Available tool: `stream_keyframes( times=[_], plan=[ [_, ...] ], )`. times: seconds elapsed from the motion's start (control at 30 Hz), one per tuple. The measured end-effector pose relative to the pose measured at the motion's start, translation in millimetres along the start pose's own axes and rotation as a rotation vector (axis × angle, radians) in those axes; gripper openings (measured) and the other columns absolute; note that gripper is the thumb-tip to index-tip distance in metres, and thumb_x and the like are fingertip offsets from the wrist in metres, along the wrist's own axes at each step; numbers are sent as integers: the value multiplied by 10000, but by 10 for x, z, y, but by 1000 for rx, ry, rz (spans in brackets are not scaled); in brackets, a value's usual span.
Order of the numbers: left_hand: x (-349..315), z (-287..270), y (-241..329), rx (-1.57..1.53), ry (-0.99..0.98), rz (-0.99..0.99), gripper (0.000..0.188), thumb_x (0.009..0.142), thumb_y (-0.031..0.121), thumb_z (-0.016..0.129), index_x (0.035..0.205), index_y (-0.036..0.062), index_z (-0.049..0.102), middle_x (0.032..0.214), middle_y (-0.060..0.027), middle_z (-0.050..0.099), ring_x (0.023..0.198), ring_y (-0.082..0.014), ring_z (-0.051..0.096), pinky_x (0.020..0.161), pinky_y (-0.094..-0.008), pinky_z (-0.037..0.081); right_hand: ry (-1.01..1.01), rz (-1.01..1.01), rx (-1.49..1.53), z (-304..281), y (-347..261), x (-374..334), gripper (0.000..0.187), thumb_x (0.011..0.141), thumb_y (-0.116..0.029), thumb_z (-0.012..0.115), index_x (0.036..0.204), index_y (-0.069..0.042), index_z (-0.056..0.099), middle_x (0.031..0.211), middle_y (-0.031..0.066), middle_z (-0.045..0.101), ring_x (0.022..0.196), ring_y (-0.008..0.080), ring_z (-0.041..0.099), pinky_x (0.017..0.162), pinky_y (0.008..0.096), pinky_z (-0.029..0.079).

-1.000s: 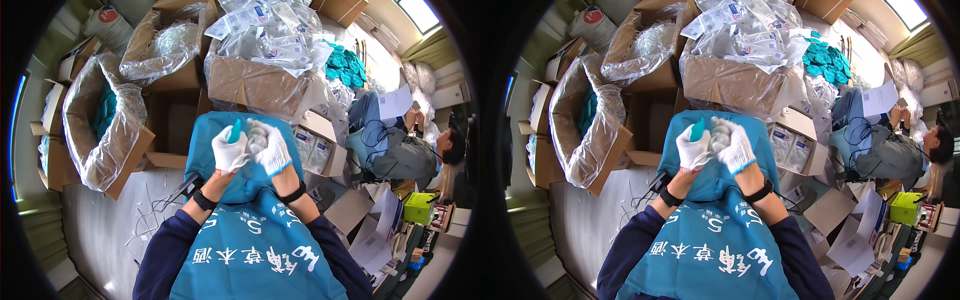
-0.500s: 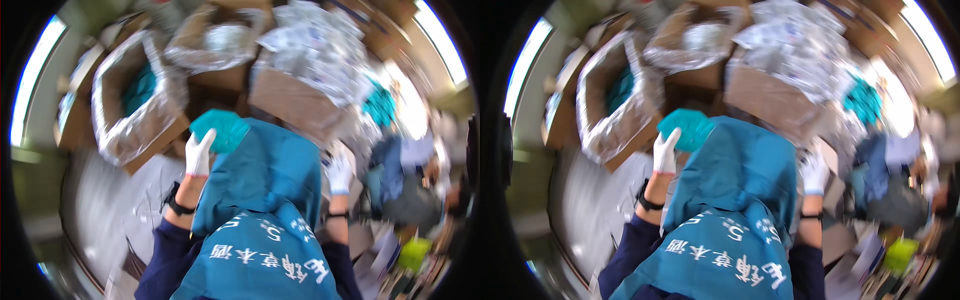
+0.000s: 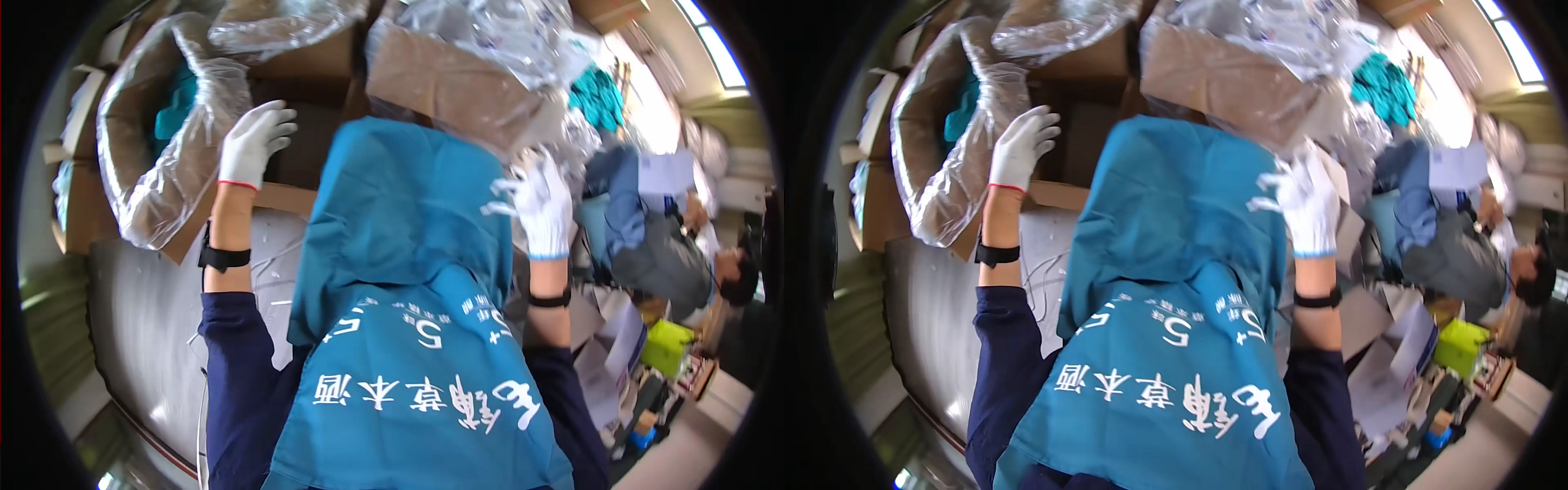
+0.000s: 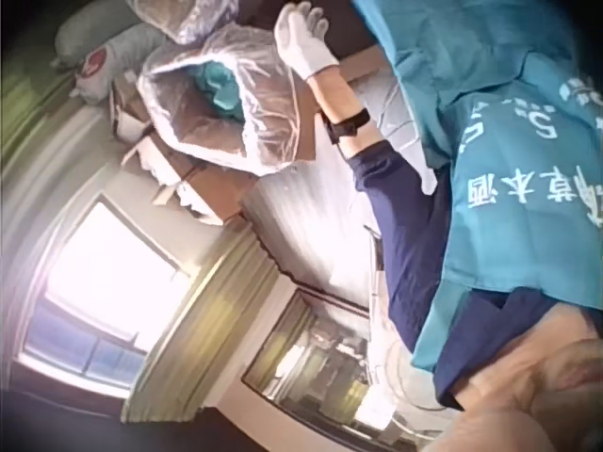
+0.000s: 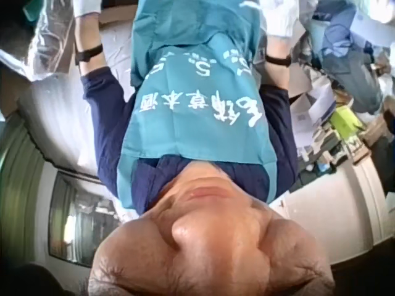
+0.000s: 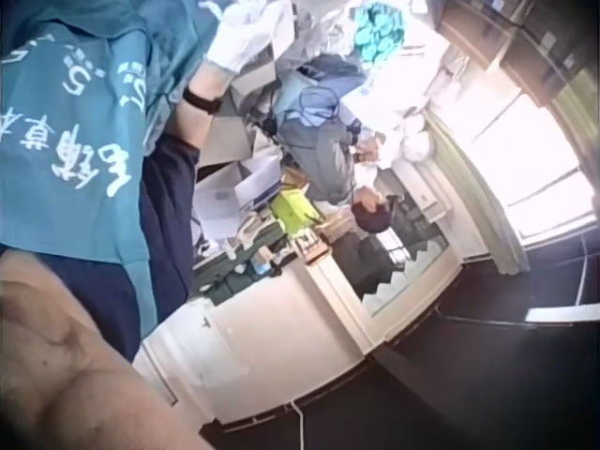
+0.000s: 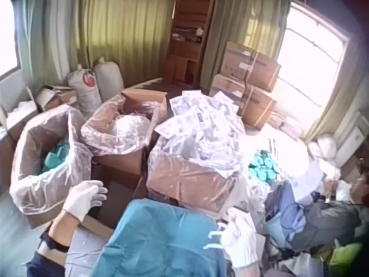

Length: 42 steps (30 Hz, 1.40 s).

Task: The person repeatedly picks up teal fabric face masks and white plastic-wrapped packages from a cluttered workspace. They place each item into a teal drawstring bag and tie the strings to close it. The person then places the filled bag into a cardboard box. This process is repeated continuously throughout the video.

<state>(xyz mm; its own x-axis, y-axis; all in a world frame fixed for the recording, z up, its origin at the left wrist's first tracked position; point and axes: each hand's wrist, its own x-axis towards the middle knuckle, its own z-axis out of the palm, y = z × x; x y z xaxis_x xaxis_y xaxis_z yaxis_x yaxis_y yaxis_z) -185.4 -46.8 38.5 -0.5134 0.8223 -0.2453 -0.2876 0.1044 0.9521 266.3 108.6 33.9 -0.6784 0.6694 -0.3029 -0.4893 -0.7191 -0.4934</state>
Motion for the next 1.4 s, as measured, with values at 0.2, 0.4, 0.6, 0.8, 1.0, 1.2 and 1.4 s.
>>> stream_keyframes(
  times=[0.2,0.4,0.6,0.8,1.0,1.2,1.4],
  plan=[
    [-299,1430,-389,437,-602,380,553,850,177,696,1369,47,557,1370,-135,581,1250,-234,558,1062,-356,436,194,-147,-109,799,85,259,245,1057,-238,478,1024,-43,622,544,-57,318,394,62,240,378,239,228],
    [-234,1983,-756,268,-1015,42,530,996,446,578,1317,26,548,1268,-131,635,1150,-220,614,1006,-335,469,107,-115,-96,937,183,289,245,1031,-238,541,1000,-22,652,563,-46,373,423,72,323,400,239,270],
    [-532,1961,-852,-70,-1086,-346,465,1049,456,462,1067,25,634,824,-41,615,743,-133,576,696,-291,492,179,-137,-78,708,124,268,240,1031,-236,541,1019,-24,652,562,-60,359,427,61,305,391,223,259],
    [-663,1942,-789,111,-1060,-300,407,1012,403,576,919,17,662,684,-3,525,606,-94,473,580,-253,400,314,-222,-33,652,70,234,229,1035,-239,534,1043,-36,639,553,-68,334,403,57,268,371,235,239],
    [-694,2082,-611,80,-818,-321,253,967,256,603,893,24,670,666,4,528,578,-90,461,553,-254,392,102,-179,62,590,21,160,224,1044,-245,519,1036,-52,634,554,-73,318,414,52,265,387,225,229],
    [-707,2053,-617,125,-976,-315,270,991,269,587,984,17,682,718,1,546,622,-92,480,602,-246,413,182,-238,-18,657,-11,113,227,1044,-257,523,1044,-56,627,558,-79,307,423,50,275,394,228,225],
    [-644,2023,-719,481,-1047,209,349,1031,316,528,978,-8,648,787,-28,613,673,-165,562,690,-290,476,293,-215,-80,590,48,83,241,1052,-221,501,1059,-35,654,588,-66,407,428,41,322,387,210,249]
  ],
)
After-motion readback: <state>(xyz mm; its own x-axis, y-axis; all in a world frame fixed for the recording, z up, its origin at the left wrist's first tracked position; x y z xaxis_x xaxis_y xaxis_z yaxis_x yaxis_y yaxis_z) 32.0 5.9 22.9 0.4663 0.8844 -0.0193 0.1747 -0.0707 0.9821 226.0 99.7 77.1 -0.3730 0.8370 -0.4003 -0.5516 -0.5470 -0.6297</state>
